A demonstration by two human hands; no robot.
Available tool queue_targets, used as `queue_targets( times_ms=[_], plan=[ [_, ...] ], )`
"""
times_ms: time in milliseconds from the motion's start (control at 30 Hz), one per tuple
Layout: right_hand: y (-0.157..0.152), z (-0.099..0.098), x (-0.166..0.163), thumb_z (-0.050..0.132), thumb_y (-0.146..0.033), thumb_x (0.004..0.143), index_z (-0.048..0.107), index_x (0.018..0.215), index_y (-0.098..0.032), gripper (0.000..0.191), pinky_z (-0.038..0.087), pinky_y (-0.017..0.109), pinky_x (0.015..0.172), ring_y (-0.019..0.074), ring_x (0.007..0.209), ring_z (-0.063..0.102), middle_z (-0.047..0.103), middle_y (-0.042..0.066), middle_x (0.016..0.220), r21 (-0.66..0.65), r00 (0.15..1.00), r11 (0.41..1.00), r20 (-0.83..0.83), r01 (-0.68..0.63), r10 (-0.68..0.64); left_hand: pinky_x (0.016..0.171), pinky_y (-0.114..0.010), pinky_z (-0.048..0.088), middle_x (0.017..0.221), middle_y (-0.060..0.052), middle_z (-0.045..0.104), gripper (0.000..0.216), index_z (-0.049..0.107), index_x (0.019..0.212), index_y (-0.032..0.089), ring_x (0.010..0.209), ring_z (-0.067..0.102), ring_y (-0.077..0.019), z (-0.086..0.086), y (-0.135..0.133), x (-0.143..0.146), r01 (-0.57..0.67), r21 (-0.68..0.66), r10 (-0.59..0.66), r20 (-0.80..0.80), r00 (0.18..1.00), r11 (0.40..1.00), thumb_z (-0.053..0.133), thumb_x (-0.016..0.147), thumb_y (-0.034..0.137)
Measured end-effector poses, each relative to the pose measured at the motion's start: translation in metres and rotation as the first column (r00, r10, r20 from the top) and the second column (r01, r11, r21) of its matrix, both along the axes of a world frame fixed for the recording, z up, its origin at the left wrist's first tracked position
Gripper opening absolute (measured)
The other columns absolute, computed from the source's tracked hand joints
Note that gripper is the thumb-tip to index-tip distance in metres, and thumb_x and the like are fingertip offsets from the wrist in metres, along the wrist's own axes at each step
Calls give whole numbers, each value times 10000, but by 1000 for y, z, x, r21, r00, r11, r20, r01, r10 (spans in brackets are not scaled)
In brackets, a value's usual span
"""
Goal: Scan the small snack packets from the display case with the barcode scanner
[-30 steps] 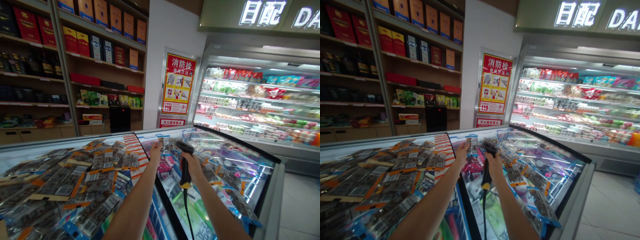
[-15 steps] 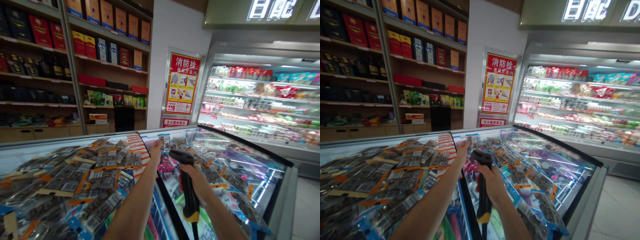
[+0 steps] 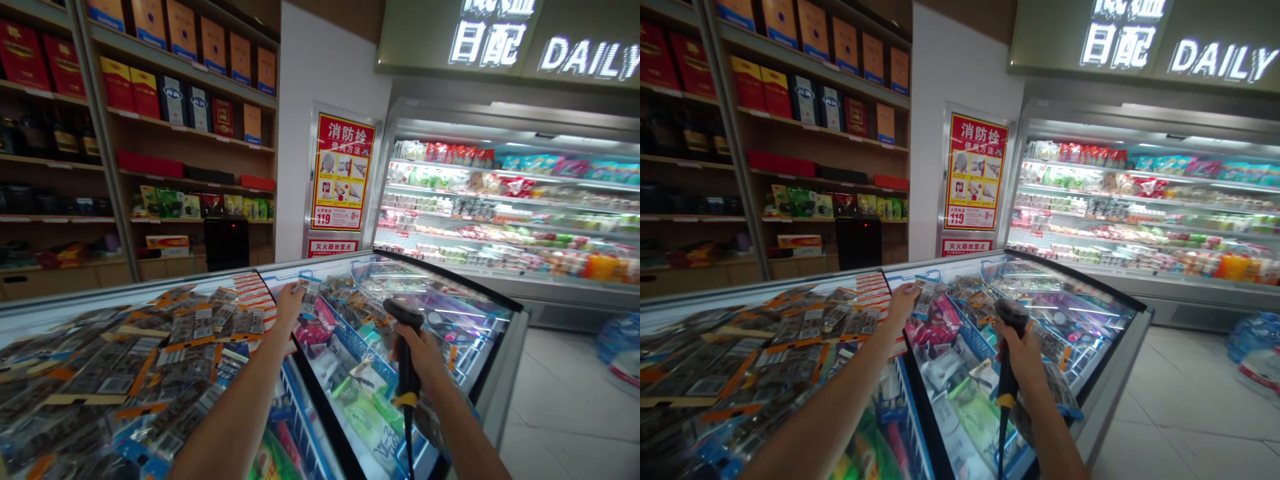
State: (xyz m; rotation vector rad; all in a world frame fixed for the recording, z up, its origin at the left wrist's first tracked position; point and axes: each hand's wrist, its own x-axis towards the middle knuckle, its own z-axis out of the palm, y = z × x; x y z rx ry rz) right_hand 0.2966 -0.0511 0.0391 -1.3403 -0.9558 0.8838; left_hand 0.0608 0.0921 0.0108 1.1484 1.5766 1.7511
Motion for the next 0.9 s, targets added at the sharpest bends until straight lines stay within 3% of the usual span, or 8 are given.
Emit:
queue_targets(
  times_ms=[67,200,333,500,600,700,800,900],
  plan=[
    [-3,5,17,615,-338,654,526,503,-160,250,372,235,358,119,342,494,536,2,393,21,999,999,-20,41,-40,634,-309,406,748,-76,658,205,646,819,201,713,598,-242,15,-9,-22,-90,-65,71,-252,965,994,568,649,287],
    [-9,16,41,628,-325,638,535,543,-160,212,374,230,343,119,343,496,545,-6,401,19,995,996,-43,90,-89,709,-382,411,943,-120,659,343,638,930,216,888,582,-317,39,-33,-71,-242,-213,53,-639,767,947,482,695,411],
    [-13,19,57,612,-311,641,522,531,-163,206,371,232,322,120,328,484,529,-8,381,-3,991,992,-47,127,-127,783,-466,382,977,-137,650,357,631,936,207,933,563,-348,44,-62,-102,-383,-337,-55,-808,587,860,463,689,402],
    [-22,16,65,595,-295,656,502,560,-180,176,392,228,327,115,334,482,524,-22,394,-1,989,991,-73,133,-132,825,-533,339,1069,-184,596,383,581,1032,161,1030,498,-379,43,-83,-102,-497,-223,-16,-922,387,838,478,686,290],
    [-27,15,65,596,-288,658,501,574,-182,165,383,225,316,115,329,479,520,-26,393,-4,989,992,-76,127,-127,862,-514,338,1118,-173,572,404,551,1082,159,1070,479,-353,49,-90,-66,-435,-172,-24,-945,326,884,466,711,293],
    [-32,13,64,604,-284,650,516,589,-170,156,379,222,312,117,330,491,530,-21,406,-23,987,990,-72,142,-143,837,-404,394,1078,-121,607,356,573,1039,188,1026,531,-285,48,-104,2,-130,-245,-201,-938,284,961,422,764,356],
    [-36,11,66,603,-286,650,529,598,-160,156,380,220,315,116,334,498,534,-19,416,-39,984,986,-69,161,-163,735,-352,445,981,-108,649,389,597,981,186,912,594,-264,33,-126,79,113,-484,-496,-828,263,868,439,758,462],
    [-40,9,69,602,-299,651,532,594,-157,168,385,226,321,120,336,500,530,-19,412,-47,982,983,-61,177,-179,737,-379,447,973,-144,650,460,609,952,147,918,595,-300,10,-143,138,245,-572,-613,-777,143,783,511,708,523]
  ],
)
